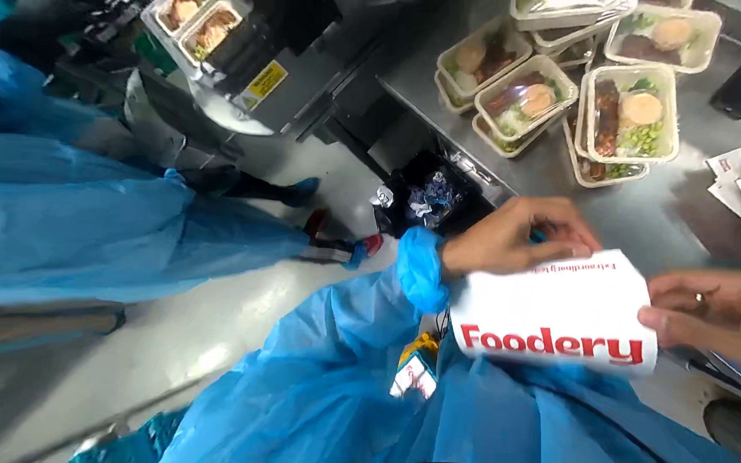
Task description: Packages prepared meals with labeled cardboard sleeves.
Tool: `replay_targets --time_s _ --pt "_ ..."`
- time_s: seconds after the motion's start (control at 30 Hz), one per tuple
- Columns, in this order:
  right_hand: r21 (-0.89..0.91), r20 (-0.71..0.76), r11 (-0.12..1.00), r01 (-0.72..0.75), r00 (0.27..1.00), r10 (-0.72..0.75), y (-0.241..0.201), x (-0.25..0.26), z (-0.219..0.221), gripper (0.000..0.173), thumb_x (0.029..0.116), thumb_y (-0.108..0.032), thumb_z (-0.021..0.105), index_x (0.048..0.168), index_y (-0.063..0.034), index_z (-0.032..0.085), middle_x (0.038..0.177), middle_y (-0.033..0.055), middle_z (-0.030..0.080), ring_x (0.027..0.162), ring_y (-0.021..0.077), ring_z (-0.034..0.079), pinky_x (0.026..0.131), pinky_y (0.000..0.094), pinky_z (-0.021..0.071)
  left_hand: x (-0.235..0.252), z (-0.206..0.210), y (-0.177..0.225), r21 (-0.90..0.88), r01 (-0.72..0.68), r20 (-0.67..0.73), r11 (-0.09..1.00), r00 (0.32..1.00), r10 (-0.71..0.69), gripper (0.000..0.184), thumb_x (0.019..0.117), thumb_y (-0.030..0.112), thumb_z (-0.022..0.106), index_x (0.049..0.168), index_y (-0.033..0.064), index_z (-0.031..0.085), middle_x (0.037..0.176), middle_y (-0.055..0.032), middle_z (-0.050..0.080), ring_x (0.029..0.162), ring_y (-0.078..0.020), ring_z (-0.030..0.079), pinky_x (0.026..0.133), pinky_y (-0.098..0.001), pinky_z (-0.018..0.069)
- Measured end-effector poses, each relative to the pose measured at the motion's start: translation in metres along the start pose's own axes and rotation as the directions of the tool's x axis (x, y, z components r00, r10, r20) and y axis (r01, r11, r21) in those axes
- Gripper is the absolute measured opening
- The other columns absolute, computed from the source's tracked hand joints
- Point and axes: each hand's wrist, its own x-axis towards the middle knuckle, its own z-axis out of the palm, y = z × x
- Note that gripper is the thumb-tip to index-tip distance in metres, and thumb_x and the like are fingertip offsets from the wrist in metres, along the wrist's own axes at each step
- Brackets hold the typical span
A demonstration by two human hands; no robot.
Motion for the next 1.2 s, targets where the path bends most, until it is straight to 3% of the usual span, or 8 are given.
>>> replay_targets --time_s 0.1,0.27,0.4,0.5,0.73,0.9,1.1,1.2 --pt "0.026 0.186 0.999 0.031 0.982 -0.035 0.003 -0.010 0.007 0.021 0.0935 -0.027 0.074 0.106 -0.0099 0.073 0.091 -0.0048 0.075 0.081 0.0039 0.071 0.074 0.0268 0.0611 0.010 0.010 0.016 0.156 -0.077 0.033 0.985 0.997 0.073 0.012 0.0939 0.004 0.068 0.101 -0.0019 0.076 0.100 -0.0090 0.072 0.098 -0.0147 0.068 0.089 -0.0319 0.0579" --pt "0.151 -0.143 0.973 0.172 0.978 -0.151 0.021 -0.007 0.022 0.013 0.0957 -0.010 0.067 0.108 -0.0074 0.070 0.096 -0.0088 0.075 0.089 -0.0004 0.071 0.083 0.0239 0.0609 0.035 0.019 0.030 0.559 -0.170 0.265 0.812 0.964 0.019 0.042 0.1027 0.042 0.059 0.107 0.0028 0.075 0.118 -0.0078 0.072 0.118 -0.0214 0.065 0.105 -0.0390 0.0500" --pt "0.173 -0.388 0.960 0.222 0.911 -0.141 0.037 -0.002 -0.007 0.012 0.0940 -0.011 0.068 0.106 -0.0113 0.069 0.094 -0.0093 0.076 0.086 0.0019 0.072 0.079 0.0249 0.0622 0.061 0.038 0.028 0.854 -0.173 0.234 0.491 0.970 -0.064 0.097 0.0837 0.066 0.069 0.154 0.0052 0.042 0.162 -0.0139 0.039 0.146 -0.0335 0.043 0.113 -0.0603 0.0406" --pt "0.279 -0.460 0.948 0.153 0.888 -0.008 0.053 0.003 -0.035 0.019 0.0893 -0.021 0.072 0.107 -0.0140 0.072 0.093 -0.0019 0.076 0.084 0.0097 0.074 0.075 0.0284 0.0635 0.081 0.051 0.010 0.812 -0.136 0.255 0.568 0.958 -0.134 0.113 0.0761 0.065 0.077 0.160 0.0042 0.032 0.163 -0.0145 0.036 0.149 -0.0315 0.039 0.117 -0.0587 0.0361" --pt "-0.124 -0.676 0.988 0.091 0.721 -0.151 0.073 0.008 -0.081 0.019 0.0793 -0.037 0.082 0.082 -0.0200 0.075 0.069 -0.0110 0.070 0.057 -0.0029 0.062 0.049 0.0181 0.0513 0.130 0.078 -0.007 0.619 -0.025 0.319 0.785 0.921 -0.222 0.011 0.0977 0.013 0.066 0.102 0.0030 0.070 0.077 -0.0064 0.069 0.068 -0.0196 0.069 0.063 -0.0388 0.0575" --pt "0.060 -0.510 0.981 0.187 0.850 -0.131 0.123 0.007 -0.114 0.043 0.0846 -0.042 0.079 0.106 -0.0065 0.070 0.092 -0.0071 0.074 0.084 -0.0001 0.070 0.076 0.0244 0.0613 0.186 0.077 -0.018 0.757 -0.295 0.409 0.583 0.910 -0.071 0.034 0.1017 0.035 0.058 0.082 0.0093 0.069 0.054 -0.0016 0.057 0.048 -0.0186 0.060 0.045 -0.0358 0.0467" --pt "0.807 -0.475 0.552 0.211 0.787 0.393 0.157 0.073 -0.088 0.026 0.1010 -0.017 0.058 0.121 -0.0003 0.060 0.099 0.0055 0.073 0.091 0.0130 0.073 0.080 0.0331 0.0629 0.323 -0.041 -0.099 0.915 0.307 -0.121 0.263 0.828 -0.547 0.070 0.0985 0.056 0.059 0.142 0.0021 0.054 0.137 -0.0242 0.059 0.125 -0.0418 0.059 0.102 -0.0616 0.0489" --pt "0.885 -0.427 0.405 0.231 0.751 0.504 0.158 0.082 -0.079 0.024 0.1021 -0.014 0.056 0.123 -0.0019 0.056 0.098 0.0047 0.072 0.087 0.0123 0.072 0.076 0.0320 0.0628 0.328 -0.101 -0.160 0.869 0.366 -0.060 0.332 0.745 -0.664 0.064 0.0943 0.050 0.070 0.123 -0.0074 0.064 0.122 -0.0286 0.065 0.115 -0.0426 0.064 0.102 -0.0604 0.0484"
